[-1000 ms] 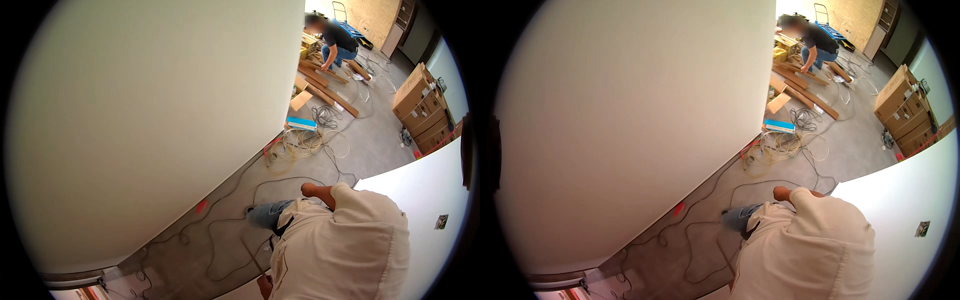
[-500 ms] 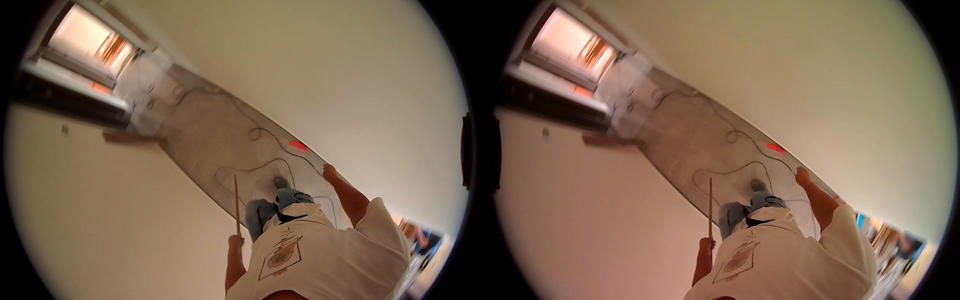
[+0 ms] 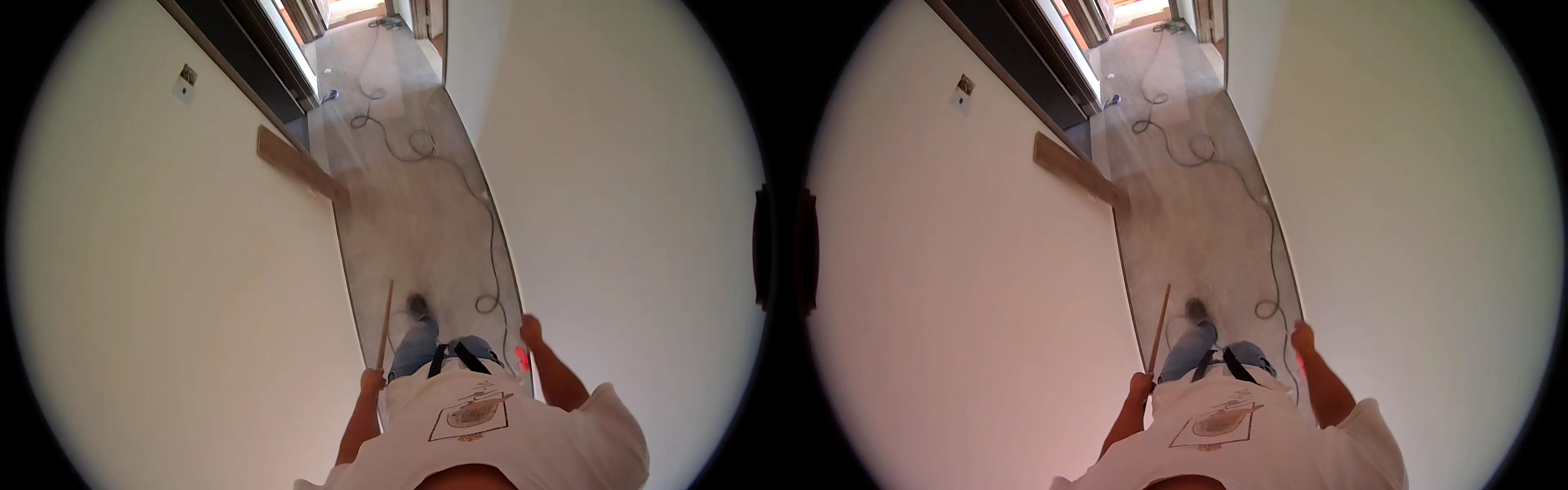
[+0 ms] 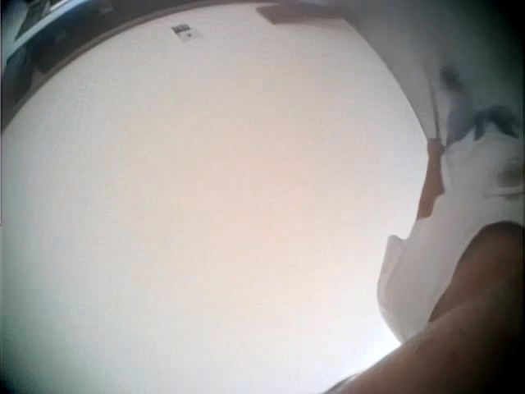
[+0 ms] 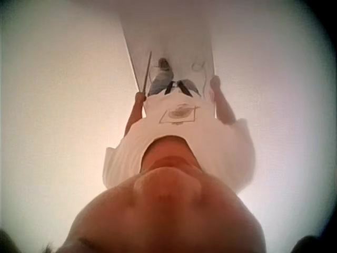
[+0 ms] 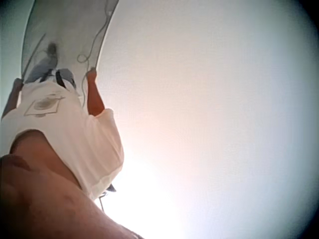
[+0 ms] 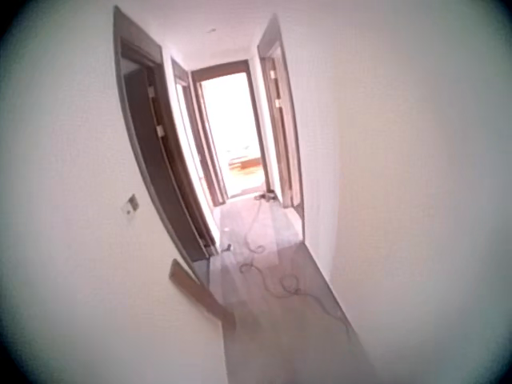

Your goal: The person measures a laminate plank with a square and pencil, cuts it using a table saw, and then fits it onto the floor. They apply glue to a thin wooden strip and position it against the floor near a window.

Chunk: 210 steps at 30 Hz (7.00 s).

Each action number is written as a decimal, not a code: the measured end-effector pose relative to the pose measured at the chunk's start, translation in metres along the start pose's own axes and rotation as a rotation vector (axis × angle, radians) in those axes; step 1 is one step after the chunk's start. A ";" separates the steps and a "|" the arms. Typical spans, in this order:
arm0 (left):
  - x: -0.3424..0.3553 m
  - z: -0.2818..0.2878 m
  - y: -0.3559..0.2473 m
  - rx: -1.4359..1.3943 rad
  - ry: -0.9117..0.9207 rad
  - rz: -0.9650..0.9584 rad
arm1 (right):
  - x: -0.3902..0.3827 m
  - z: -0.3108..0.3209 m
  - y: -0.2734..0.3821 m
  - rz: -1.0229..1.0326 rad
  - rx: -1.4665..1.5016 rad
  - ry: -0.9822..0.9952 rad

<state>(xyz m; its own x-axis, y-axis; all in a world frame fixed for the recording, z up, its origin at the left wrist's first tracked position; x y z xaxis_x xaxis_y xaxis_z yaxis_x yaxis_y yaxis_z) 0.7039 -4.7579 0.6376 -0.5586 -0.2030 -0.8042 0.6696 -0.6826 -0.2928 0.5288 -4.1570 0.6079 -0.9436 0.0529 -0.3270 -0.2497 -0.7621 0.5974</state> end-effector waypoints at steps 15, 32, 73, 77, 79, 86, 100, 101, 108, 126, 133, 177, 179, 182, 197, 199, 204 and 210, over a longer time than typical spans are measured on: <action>0.289 0.338 -0.298 -0.258 -0.011 0.241 | 0.270 -0.062 0.011 0.286 -0.245 0.087; 0.554 0.564 -0.506 -0.362 -0.078 0.216 | 0.970 0.220 0.473 -0.335 1.042 -0.028; 0.999 1.142 -1.451 0.732 -0.029 -0.661 | 1.685 0.284 0.641 -0.567 0.875 -0.164; 1.061 1.159 -1.529 0.789 -0.070 -0.815 | 1.644 0.319 0.607 -0.872 1.121 -0.459; 1.086 1.168 -1.574 0.812 -0.110 -0.907 | 1.628 0.327 0.595 -0.957 1.213 -0.600; 1.085 1.187 -1.704 0.878 -0.082 -1.031 | 1.624 0.290 0.605 -0.978 1.075 -0.646; 1.045 0.994 -1.922 1.134 0.137 -1.231 | 1.724 0.442 0.455 -1.007 1.177 -0.725; 1.013 0.962 -1.950 1.190 0.206 -1.287 | 1.716 0.427 0.418 -0.966 1.171 -0.796; 0.907 0.823 -2.103 1.336 0.336 -1.544 | 1.680 0.607 0.346 -0.734 2.085 -1.700; 0.753 0.394 -2.258 1.328 0.960 -1.936 | 1.393 0.848 0.161 -0.800 1.482 -2.399; 0.637 0.229 -2.309 1.484 1.190 -1.882 | 1.286 0.895 0.097 -0.934 1.310 -2.558; 0.064 -0.885 -2.553 1.397 0.391 -1.847 | 0.776 0.988 -0.678 -1.720 2.001 -1.614; 0.045 -0.930 -2.551 1.453 0.388 -1.804 | 0.751 1.026 -0.742 -1.625 1.831 -1.435; 0.008 -0.987 -2.537 1.486 0.403 -1.659 | 0.666 1.096 -0.866 -1.552 1.763 -1.463; -0.109 -1.295 -2.664 1.367 0.432 -1.584 | 0.348 1.559 -1.429 -1.259 1.298 -1.952; -0.130 -1.341 -2.695 1.443 0.428 -1.529 | 0.380 1.567 -1.444 -1.330 1.382 -1.725; -0.216 -1.447 -2.795 1.438 0.388 -1.500 | 0.437 1.553 -1.467 -1.404 1.497 -1.454; -0.231 -1.584 -2.884 1.507 0.318 -1.500 | 0.415 1.534 -1.539 -1.339 1.124 -1.236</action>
<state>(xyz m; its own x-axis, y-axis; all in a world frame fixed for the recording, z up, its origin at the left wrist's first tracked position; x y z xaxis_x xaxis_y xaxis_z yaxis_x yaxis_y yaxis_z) -0.3231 -1.6304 0.8493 0.0287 0.8640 -0.5027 -0.9686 -0.1001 -0.2274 0.1881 -1.9718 0.6763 0.3613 0.7381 -0.5698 -0.2667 0.6673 0.6954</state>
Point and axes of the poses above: each hand's wrist, its own x-axis towards the middle knuckle, its own z-axis out of the back of the hand, y = z × x, the point moved 5 cm from there along x, towards the middle knuckle, and after that the axes turned 14 degrees about x, right-handed, at the moved point
